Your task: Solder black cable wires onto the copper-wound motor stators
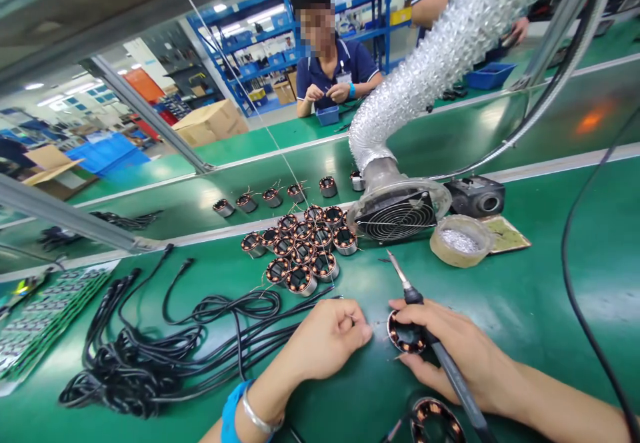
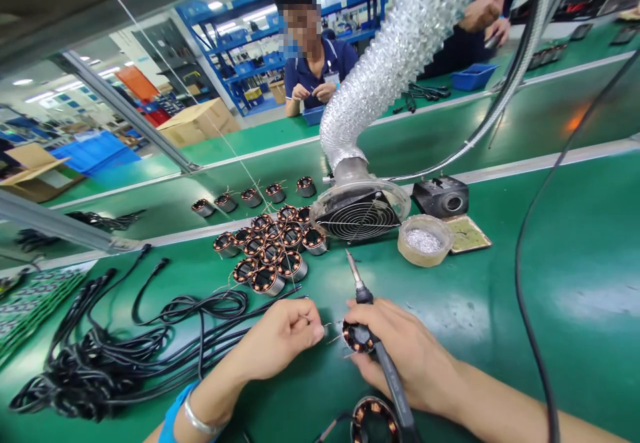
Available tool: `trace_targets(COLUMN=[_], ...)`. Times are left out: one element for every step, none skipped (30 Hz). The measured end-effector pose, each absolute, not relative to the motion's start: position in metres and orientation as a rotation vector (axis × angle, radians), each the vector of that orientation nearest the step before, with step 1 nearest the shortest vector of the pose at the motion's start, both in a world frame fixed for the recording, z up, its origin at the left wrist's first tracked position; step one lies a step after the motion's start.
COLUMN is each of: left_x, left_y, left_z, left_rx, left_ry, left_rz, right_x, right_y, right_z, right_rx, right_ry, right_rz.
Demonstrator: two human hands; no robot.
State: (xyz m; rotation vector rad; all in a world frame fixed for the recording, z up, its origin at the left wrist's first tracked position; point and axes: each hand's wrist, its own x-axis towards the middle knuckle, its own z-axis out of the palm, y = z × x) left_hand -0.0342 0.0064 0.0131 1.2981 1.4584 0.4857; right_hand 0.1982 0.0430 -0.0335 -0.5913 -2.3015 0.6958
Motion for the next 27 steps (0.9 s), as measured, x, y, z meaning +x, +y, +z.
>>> trace_targets(left_x=[-0.032,-0.029,-0.025,-0.021,-0.017,-0.013,-0.012,-0.011,-0.012,-0.013,-0.014,-0.016,-0.017,-0.017,-0.017,-0.016,-0.015,-0.014,-0.013,-0.012,-0.01,-0.009,-0.007,-0.006,-0.006,-0.006,-0.006], left_y=[0.008,0.011,0.014,0.016,0.018,0.018,0.017,0.015,0.011,0.007,0.003,-0.002,-0.005,-0.009,-0.011,-0.013,-0.014,-0.015,-0.015,-0.015,-0.014,-0.012,-0.01,-0.008,-0.007,-0.006,-0.005], left_z=[0.014,0.015,0.016,0.017,0.018,0.019,0.02,0.021,0.022,0.023,0.024,0.025,0.026,0.027,0.029,0.031,0.032,0.033,0.034,0.033,0.032,0.03,0.027,0.025,0.022,0.02,0.019], left_rx=[1.237,1.165,1.088,1.018,0.976,0.971,1.009,1.085,1.183,1.279,1.349,1.39,1.41,1.416,1.422,1.434,1.456,1.484,1.503,1.495,1.449,1.364,1.248,1.12,1.01,0.942,0.918], left_ry=[1.416,1.366,1.318,1.279,1.254,1.249,1.267,1.313,1.377,1.445,1.503,1.541,1.557,1.559,1.555,1.559,1.571,1.588,1.605,1.609,1.59,1.545,1.482,1.41,1.344,1.293,1.265], left_rz=[0.52,0.564,0.61,0.652,0.683,0.698,0.696,0.676,0.632,0.573,0.51,0.457,0.422,0.402,0.39,0.383,0.377,0.374,0.383,0.409,0.456,0.517,0.579,0.637,0.684,0.714,0.723], right_x=[0.199,0.199,0.199,0.199,0.198,0.198,0.197,0.197,0.196,0.196,0.196,0.195,0.195,0.195,0.195,0.195,0.196,0.196,0.196,0.196,0.196,0.195,0.195,0.194,0.194,0.193,0.193], right_y=[0.042,0.042,0.041,0.041,0.041,0.042,0.042,0.042,0.042,0.042,0.042,0.042,0.041,0.041,0.041,0.04,0.04,0.039,0.039,0.038,0.037,0.037,0.036,0.036,0.036,0.036,0.036], right_z=[-0.035,-0.036,-0.036,-0.037,-0.037,-0.037,-0.037,-0.037,-0.037,-0.037,-0.037,-0.037,-0.037,-0.037,-0.037,-0.037,-0.037,-0.038,-0.038,-0.038,-0.038,-0.038,-0.038,-0.038,-0.037,-0.037,-0.037], right_rx=[-0.594,-0.599,-0.602,-0.602,-0.6,-0.594,-0.589,-0.582,-0.576,-0.573,-0.572,-0.573,-0.576,-0.582,-0.589,-0.596,-0.6,-0.601,-0.601,-0.602,-0.603,-0.606,-0.609,-0.611,-0.612,-0.614,-0.619], right_ry=[-2.292,-2.288,-2.286,-2.284,-2.283,-2.28,-2.275,-2.269,-2.265,-2.262,-2.258,-2.254,-2.252,-2.251,-2.251,-2.253,-2.255,-2.255,-2.256,-2.257,-2.26,-2.264,-2.268,-2.27,-2.269,-2.265,-2.259], right_rz=[0.693,0.69,0.686,0.68,0.674,0.667,0.662,0.66,0.658,0.657,0.655,0.651,0.646,0.64,0.634,0.631,0.629,0.628,0.628,0.629,0.627,0.623,0.615,0.607,0.599,0.594,0.593])
